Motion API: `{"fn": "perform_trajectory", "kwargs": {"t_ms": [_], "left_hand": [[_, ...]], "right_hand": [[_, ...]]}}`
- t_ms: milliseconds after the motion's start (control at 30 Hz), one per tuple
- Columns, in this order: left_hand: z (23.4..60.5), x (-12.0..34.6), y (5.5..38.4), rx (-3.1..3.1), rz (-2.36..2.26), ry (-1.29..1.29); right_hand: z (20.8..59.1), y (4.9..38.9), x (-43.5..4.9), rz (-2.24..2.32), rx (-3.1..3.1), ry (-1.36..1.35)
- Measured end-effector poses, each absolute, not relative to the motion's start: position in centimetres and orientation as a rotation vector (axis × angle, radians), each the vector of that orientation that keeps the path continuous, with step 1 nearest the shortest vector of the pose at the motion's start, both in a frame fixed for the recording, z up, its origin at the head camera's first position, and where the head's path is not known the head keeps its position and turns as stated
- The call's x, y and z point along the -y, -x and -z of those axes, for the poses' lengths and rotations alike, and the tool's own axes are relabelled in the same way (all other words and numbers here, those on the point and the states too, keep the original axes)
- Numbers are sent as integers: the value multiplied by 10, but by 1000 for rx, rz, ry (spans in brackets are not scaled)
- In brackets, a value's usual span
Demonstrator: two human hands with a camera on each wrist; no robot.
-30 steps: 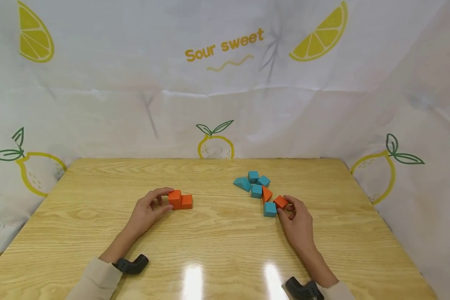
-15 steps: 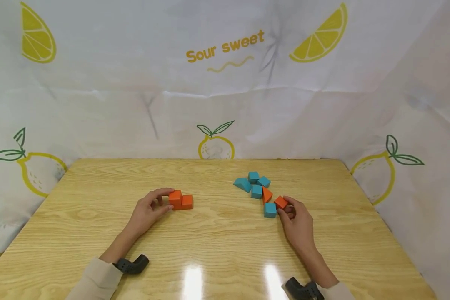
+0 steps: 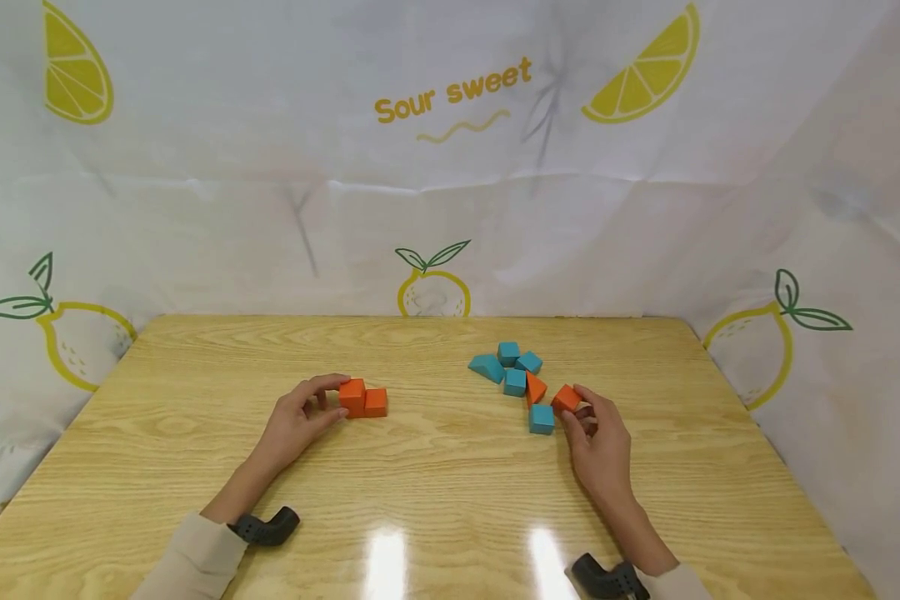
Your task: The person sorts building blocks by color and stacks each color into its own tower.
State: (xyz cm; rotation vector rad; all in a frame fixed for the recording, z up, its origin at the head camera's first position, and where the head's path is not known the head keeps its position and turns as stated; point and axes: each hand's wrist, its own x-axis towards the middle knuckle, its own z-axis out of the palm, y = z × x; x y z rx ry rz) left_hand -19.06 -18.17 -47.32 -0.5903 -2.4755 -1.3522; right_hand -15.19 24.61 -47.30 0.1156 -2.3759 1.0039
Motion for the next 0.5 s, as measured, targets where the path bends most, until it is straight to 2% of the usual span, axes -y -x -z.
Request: {"fn": "perform_trajectory", "kwargs": {"t_ms": [200,500], "left_hand": [[473,182,190,2468,1356,594],[474,182,191,2474,1359,591]], "right_hand": [[471,153,-242,-1060,2290,-144],[466,157,-227,-1104,2149,-326]]}}
